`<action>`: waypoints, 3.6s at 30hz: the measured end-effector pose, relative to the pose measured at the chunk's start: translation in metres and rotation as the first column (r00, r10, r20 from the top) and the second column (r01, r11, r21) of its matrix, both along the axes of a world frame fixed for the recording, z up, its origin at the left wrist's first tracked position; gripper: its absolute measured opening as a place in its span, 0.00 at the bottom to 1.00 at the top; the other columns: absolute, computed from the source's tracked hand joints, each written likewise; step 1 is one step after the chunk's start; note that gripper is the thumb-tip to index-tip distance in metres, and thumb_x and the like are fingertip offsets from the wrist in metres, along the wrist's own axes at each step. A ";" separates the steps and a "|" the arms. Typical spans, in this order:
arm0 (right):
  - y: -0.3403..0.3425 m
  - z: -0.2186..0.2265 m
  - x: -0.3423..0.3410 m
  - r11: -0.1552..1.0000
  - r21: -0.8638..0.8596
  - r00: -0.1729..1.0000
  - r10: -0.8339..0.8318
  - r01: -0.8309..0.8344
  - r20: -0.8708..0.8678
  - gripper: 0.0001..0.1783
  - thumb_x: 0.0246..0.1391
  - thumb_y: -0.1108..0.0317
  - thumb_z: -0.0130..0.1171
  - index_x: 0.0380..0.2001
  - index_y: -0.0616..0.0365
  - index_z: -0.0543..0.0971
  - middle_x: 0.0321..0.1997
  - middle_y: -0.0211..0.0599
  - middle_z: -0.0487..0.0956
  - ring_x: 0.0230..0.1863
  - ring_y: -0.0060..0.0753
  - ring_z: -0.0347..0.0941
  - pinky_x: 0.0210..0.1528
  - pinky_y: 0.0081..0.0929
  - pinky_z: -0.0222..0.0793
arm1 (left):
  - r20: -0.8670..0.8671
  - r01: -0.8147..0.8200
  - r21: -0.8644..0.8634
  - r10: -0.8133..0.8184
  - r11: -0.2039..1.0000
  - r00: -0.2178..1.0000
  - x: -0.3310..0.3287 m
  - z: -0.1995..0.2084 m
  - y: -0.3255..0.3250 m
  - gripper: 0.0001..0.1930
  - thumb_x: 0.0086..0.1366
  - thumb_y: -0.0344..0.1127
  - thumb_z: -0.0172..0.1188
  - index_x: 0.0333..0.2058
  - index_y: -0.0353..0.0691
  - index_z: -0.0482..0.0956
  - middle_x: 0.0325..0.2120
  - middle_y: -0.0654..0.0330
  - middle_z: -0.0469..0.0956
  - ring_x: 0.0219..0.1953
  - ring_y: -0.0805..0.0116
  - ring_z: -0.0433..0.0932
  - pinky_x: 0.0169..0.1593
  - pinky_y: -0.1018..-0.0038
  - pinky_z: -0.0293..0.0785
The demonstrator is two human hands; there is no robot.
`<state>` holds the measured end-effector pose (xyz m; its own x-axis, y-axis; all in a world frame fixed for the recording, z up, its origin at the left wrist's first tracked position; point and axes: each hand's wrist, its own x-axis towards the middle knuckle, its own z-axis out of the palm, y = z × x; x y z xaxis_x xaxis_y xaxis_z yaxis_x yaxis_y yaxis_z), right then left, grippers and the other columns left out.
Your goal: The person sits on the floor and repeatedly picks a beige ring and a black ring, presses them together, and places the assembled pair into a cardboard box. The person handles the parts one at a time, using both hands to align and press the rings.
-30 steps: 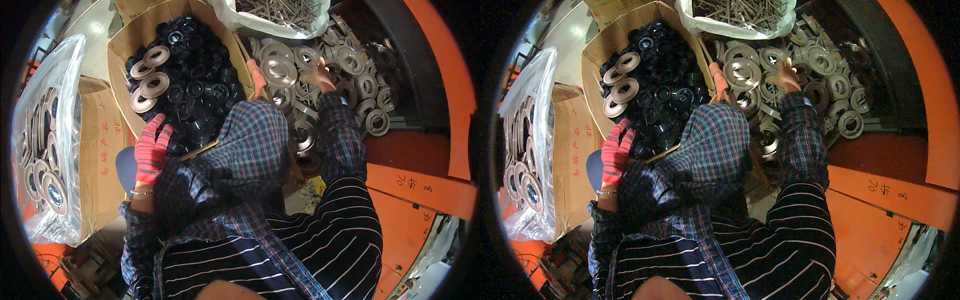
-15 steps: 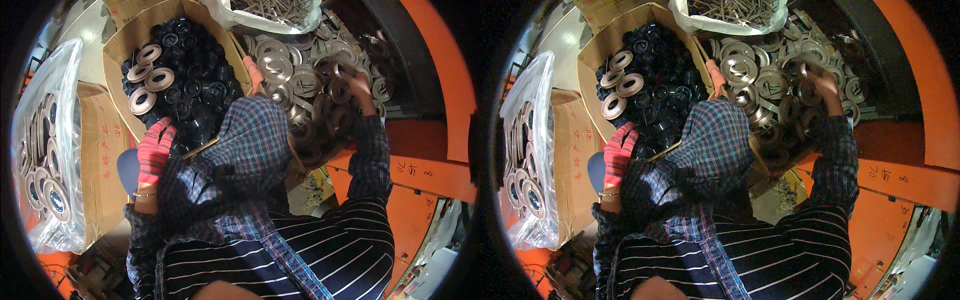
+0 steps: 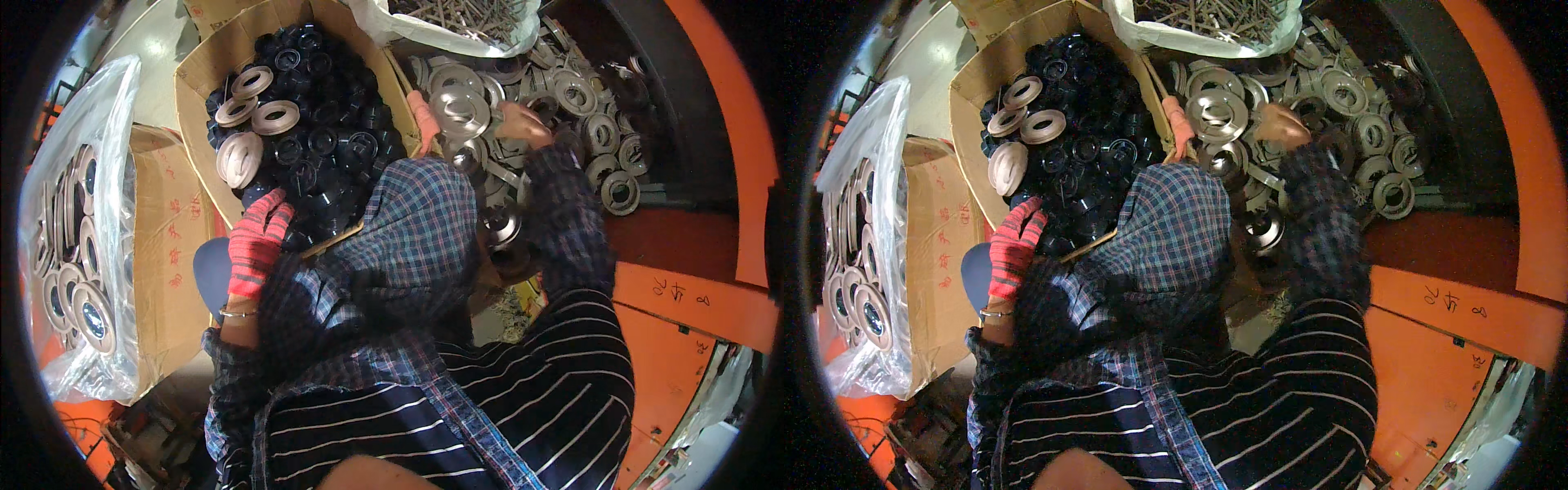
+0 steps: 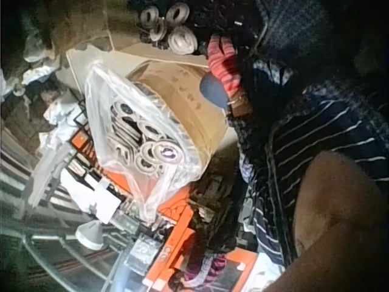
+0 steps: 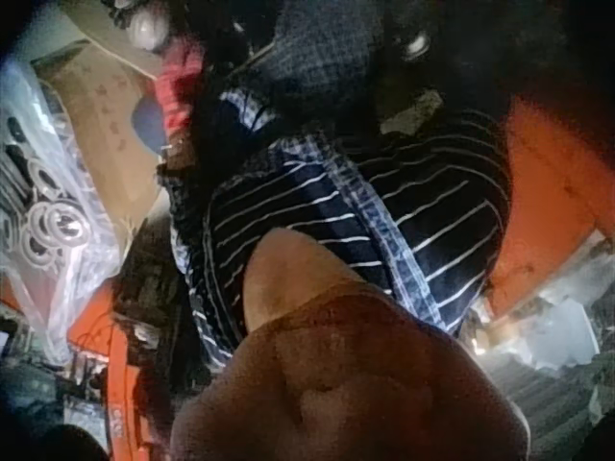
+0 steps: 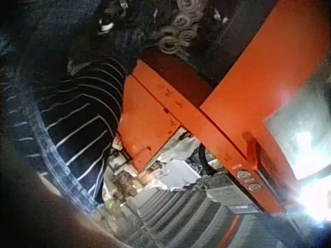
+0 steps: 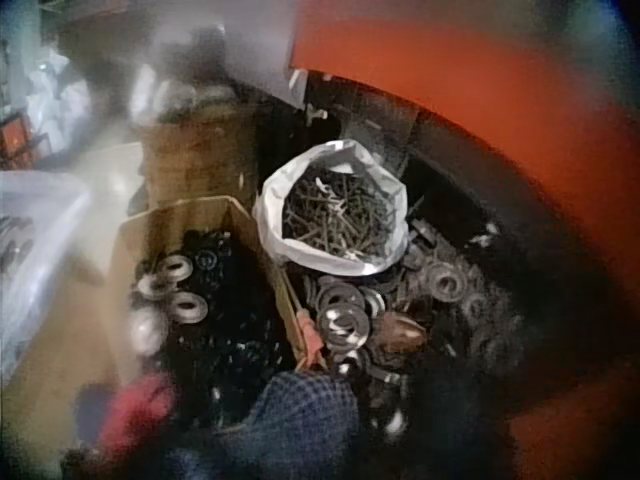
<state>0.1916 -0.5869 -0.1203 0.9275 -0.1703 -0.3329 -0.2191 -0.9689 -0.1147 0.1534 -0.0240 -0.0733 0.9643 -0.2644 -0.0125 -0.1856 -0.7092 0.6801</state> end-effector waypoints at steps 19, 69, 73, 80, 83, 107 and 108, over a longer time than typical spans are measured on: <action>0.021 0.132 -0.074 0.749 0.603 0.833 -0.498 0.274 0.241 0.37 0.49 0.56 0.72 0.58 0.67 0.73 0.60 0.44 0.75 0.60 0.34 0.73 0.59 0.32 0.70 | -0.002 0.080 -0.133 -0.081 0.988 0.997 -0.002 0.005 0.003 0.15 0.69 0.34 0.59 0.52 0.37 0.80 0.47 0.52 0.82 0.51 0.61 0.80 0.56 0.70 0.74; -0.006 0.006 -0.243 0.156 0.929 0.402 -0.916 0.335 0.009 0.28 0.63 0.56 0.58 0.61 0.60 0.73 0.58 0.40 0.76 0.58 0.37 0.73 0.58 0.36 0.69 | -0.009 0.114 -0.107 -0.116 0.988 0.993 0.006 -0.012 0.007 0.18 0.67 0.43 0.62 0.52 0.43 0.81 0.47 0.49 0.82 0.52 0.52 0.79 0.56 0.64 0.73; -0.011 0.018 -0.223 0.101 0.970 0.371 -0.928 0.223 0.011 0.39 0.55 0.51 0.67 0.64 0.61 0.69 0.58 0.48 0.76 0.53 0.46 0.74 0.51 0.44 0.72 | 0.078 0.183 -0.010 -0.182 0.983 0.980 0.005 -0.011 0.010 0.18 0.68 0.44 0.60 0.53 0.43 0.80 0.47 0.51 0.82 0.53 0.52 0.79 0.56 0.64 0.73; -0.004 0.033 -0.206 0.610 0.587 0.470 -0.790 0.533 0.393 0.33 0.56 0.56 0.67 0.59 0.65 0.73 0.54 0.42 0.79 0.50 0.36 0.75 0.52 0.33 0.70 | 0.012 0.140 -0.110 -0.139 0.984 0.990 0.005 -0.017 0.011 0.18 0.67 0.44 0.61 0.53 0.43 0.80 0.47 0.49 0.82 0.51 0.51 0.80 0.55 0.64 0.74; -0.002 0.031 -0.210 0.320 0.866 0.472 -0.874 0.385 0.113 0.47 0.55 0.50 0.68 0.69 0.63 0.60 0.68 0.49 0.67 0.67 0.47 0.63 0.64 0.43 0.63 | 0.112 0.212 -0.010 -0.209 0.977 0.971 0.005 -0.016 0.010 0.18 0.68 0.44 0.60 0.52 0.44 0.80 0.47 0.50 0.82 0.51 0.51 0.80 0.54 0.64 0.74; 0.070 -0.064 -0.144 0.941 -0.014 0.939 -0.337 0.338 0.067 0.39 0.44 0.54 0.74 0.55 0.66 0.73 0.55 0.58 0.78 0.56 0.54 0.75 0.56 0.42 0.72 | -0.053 0.111 -0.018 -0.112 0.994 0.992 0.008 -0.019 0.007 0.18 0.67 0.44 0.61 0.52 0.43 0.80 0.47 0.50 0.82 0.52 0.52 0.79 0.56 0.64 0.73; 0.072 -0.078 -0.143 0.922 -0.088 0.926 -0.371 0.377 0.073 0.36 0.44 0.56 0.74 0.53 0.65 0.74 0.55 0.58 0.77 0.55 0.57 0.75 0.55 0.43 0.73 | -0.043 0.115 -0.003 -0.115 0.993 0.992 0.008 -0.019 0.007 0.18 0.67 0.44 0.61 0.52 0.43 0.80 0.48 0.51 0.82 0.53 0.52 0.79 0.56 0.64 0.73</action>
